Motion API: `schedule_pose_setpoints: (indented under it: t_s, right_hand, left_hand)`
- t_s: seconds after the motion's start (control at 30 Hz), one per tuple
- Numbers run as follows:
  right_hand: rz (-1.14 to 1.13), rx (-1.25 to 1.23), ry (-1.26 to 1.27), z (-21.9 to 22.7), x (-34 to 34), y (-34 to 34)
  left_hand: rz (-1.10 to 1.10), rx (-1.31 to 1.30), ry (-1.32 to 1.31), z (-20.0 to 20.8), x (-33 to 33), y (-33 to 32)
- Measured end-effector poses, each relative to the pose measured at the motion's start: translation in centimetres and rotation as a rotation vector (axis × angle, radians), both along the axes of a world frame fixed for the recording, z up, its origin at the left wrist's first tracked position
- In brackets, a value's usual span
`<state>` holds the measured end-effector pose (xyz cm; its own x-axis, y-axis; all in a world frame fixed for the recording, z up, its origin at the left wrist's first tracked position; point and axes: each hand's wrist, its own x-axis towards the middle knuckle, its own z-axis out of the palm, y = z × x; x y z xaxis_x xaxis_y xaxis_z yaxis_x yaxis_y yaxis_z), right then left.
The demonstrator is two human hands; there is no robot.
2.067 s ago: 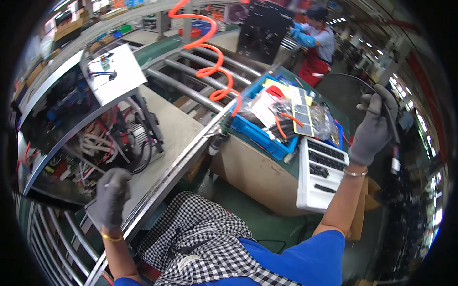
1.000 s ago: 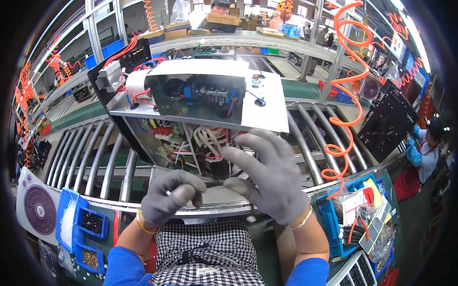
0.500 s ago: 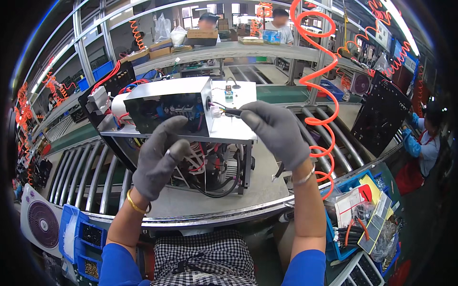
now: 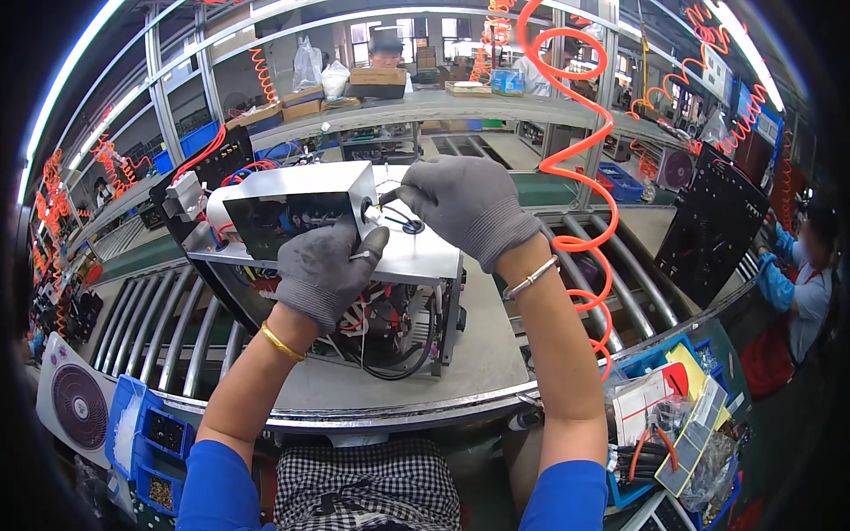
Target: The person assembles an electronic device on a factory assembly line. They connect various wires to a circuit board, secure components with a screwdriver, and attach a black panel to the unit. The person also handles small parts from blue bins and uses pliers to cut wires.
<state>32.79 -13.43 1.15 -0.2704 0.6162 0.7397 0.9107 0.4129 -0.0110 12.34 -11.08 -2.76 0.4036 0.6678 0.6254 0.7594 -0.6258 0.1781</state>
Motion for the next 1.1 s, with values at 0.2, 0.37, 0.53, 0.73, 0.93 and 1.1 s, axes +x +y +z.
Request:
schedule_pose_setpoints:
  t_s: [0.2, 0.37, 0.53, 0.73, 0.93, 1.1]
  right_hand:
    - [-0.051, 0.044, -0.138, 1.1, -0.8, -1.4]
    - [0.114, 0.005, -0.120, 2.1, -0.2, -0.7]
    - [0.243, 0.001, 0.021, 1.1, -0.1, 0.6]
    - [0.284, -0.032, 0.123, -1.1, 0.9, 0.8]
    - [0.341, 0.044, 0.118, -2.9, 0.6, 1.1]
    - [0.281, 0.060, 0.126, -3.8, -0.5, 0.5]
  left_hand:
    - [0.041, 0.023, -0.031, -0.6, 0.7, 0.1]
    - [0.032, 0.013, -0.042, -0.7, 0.9, -0.2]
    - [0.047, 0.111, -0.131, -1.7, 1.4, -0.1]
    - [0.033, 0.125, -0.174, -2.1, 1.5, 0.0]
    - [0.065, 0.173, -0.224, -3.1, 2.1, 0.9]
    - [0.092, 0.235, -0.318, -3.1, 2.7, 0.7]
